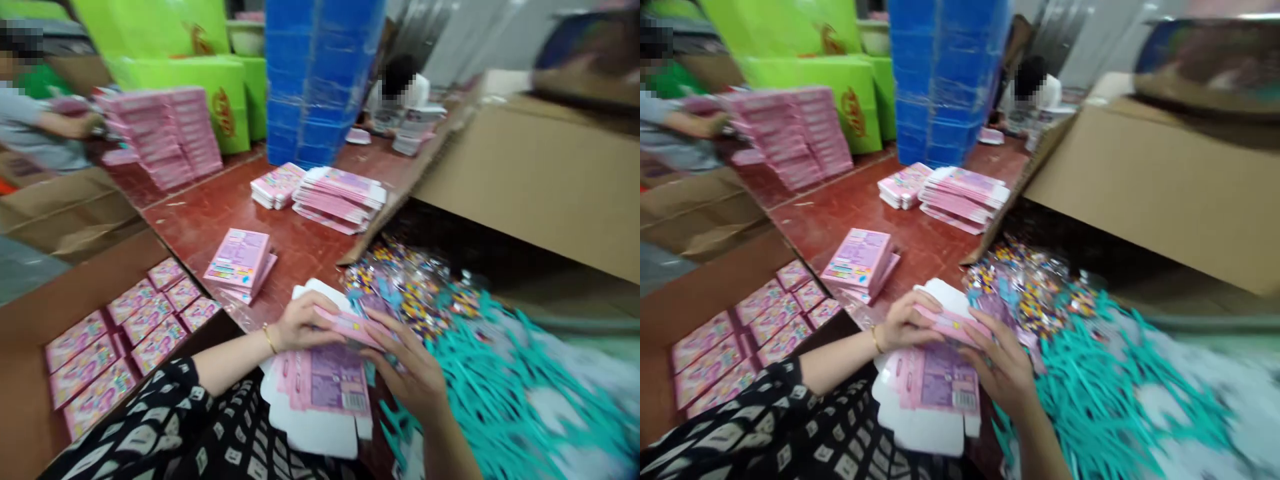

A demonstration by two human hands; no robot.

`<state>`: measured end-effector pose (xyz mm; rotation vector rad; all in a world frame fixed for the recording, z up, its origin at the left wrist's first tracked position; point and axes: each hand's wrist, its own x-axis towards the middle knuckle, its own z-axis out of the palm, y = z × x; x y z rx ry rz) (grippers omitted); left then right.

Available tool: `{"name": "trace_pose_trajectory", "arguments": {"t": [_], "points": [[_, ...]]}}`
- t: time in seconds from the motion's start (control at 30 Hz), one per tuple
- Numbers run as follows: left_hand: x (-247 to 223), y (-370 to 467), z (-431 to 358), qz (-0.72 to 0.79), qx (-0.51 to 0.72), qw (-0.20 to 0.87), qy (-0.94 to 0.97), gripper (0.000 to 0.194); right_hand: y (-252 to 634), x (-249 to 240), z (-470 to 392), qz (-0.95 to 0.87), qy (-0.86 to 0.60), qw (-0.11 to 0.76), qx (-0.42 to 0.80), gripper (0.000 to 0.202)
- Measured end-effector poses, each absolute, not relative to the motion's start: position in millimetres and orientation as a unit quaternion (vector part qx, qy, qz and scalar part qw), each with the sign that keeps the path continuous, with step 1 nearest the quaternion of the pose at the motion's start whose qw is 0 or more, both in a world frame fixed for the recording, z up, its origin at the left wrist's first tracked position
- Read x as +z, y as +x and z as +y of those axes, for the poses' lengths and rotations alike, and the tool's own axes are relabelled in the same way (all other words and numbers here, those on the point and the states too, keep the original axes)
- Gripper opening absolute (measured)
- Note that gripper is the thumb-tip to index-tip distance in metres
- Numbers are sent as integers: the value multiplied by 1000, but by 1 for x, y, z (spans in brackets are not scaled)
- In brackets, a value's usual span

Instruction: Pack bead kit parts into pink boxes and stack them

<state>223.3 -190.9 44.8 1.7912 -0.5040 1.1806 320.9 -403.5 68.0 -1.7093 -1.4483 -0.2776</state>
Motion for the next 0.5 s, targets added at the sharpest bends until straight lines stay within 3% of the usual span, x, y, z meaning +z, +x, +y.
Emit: {"name": "trace_pose_trajectory", "arguments": {"t": [0.23, 0.37, 0.4, 0.43, 0.5], "points": [[53, 220, -192, -208, 446, 446, 747, 26, 301, 59, -405, -513, -689, 506, -84, 45], [77, 203, -182, -78, 563, 474, 673, 23, 287, 41, -416, -387, -721, 573, -47, 99], [81, 197, -179, -36, 608, 494, 621, 26, 283, 36, -419, -353, -721, 596, -22, 104], [83, 191, -177, 2, 641, 515, 570, 30, 278, 31, -422, -326, -714, 620, 17, 99], [79, 177, -176, 52, 639, 561, 523, 38, 270, 27, -427, -284, -691, 656, 108, 69]]}}
